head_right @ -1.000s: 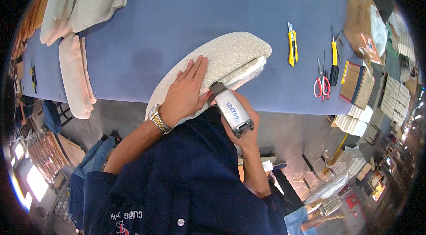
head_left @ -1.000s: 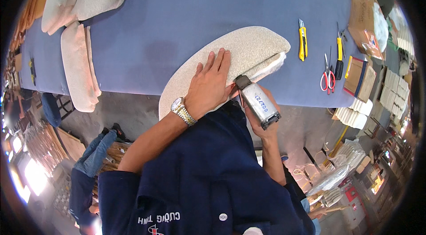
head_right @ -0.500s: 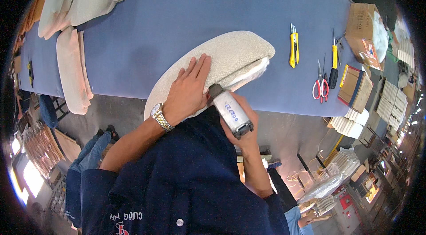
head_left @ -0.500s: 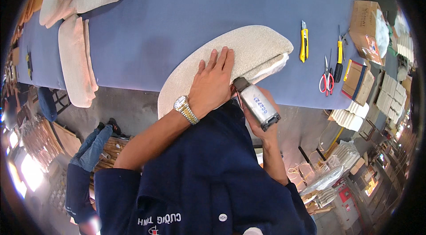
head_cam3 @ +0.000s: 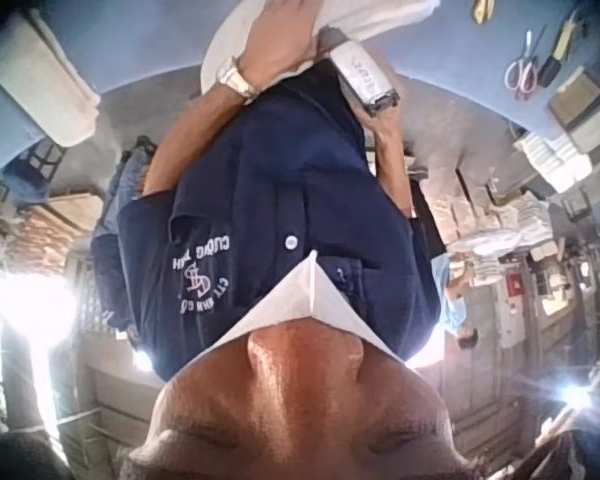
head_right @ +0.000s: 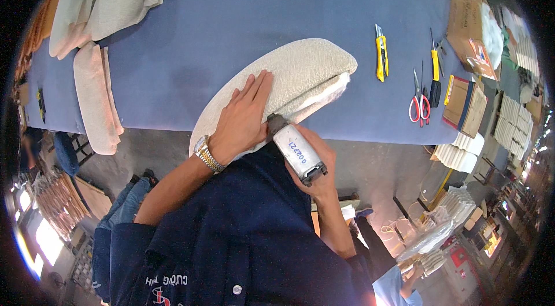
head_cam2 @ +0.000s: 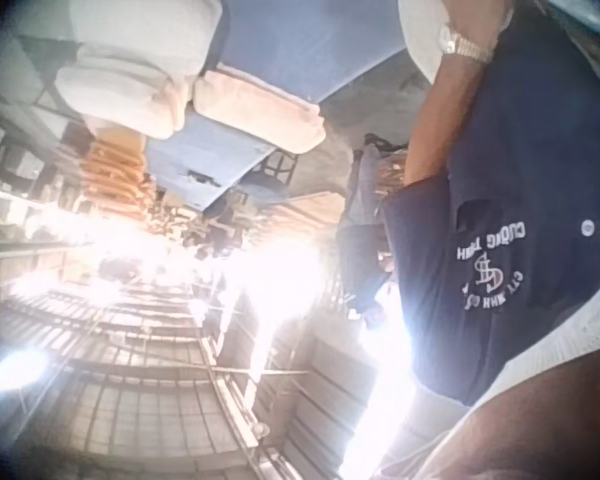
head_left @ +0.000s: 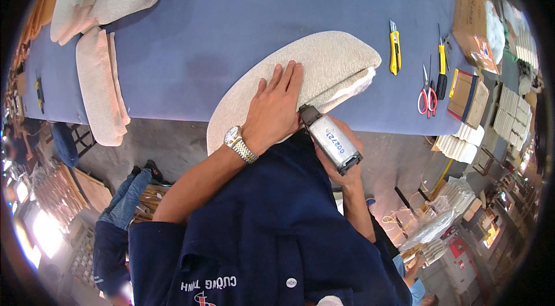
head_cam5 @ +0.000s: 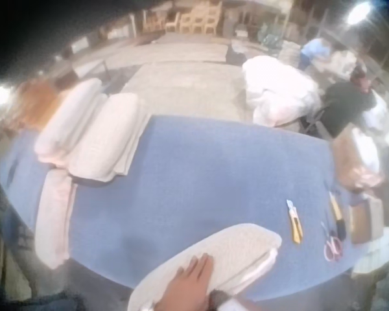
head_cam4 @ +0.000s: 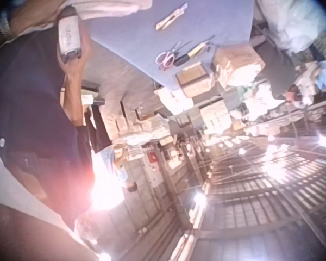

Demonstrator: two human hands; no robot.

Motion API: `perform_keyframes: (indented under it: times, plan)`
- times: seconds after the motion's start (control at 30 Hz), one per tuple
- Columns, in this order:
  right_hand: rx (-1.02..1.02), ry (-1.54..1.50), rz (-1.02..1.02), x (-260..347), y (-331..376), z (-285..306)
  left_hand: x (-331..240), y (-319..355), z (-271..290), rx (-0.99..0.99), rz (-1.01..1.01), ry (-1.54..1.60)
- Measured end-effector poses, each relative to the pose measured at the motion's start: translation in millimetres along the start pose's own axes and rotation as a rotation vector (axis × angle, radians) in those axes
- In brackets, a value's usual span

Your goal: The person assembles a cushion by wrapping fabric around a foam insert, securing it with a staple gun, and trimming excess fabric with a utility knife. The person repeats this process for multiple cushions, stacking the finished items on a nearby table.

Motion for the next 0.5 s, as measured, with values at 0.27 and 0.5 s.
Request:
perform_keyframes:
  times: [0.27, 0.5]
  plan:
    - [-0.031, -0.074, -0.087, 4, -4, -13, -4, -8, 7, 0.035, -0.015, 0.028]
    - [-0.058, -0.129, -0.013, 10, -3, -14, 61, -1, 20, 0.108, -0.155, 0.643]
Point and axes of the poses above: each hand's wrist, its own y-axis away from the middle knuckle, its own z-axis out of the back of the hand, x = y × z, the point moved 4 cm from there along -y, towards the middle knuckle, and after that the axes turned 13 degrees about -z, right-handed, at the moved point
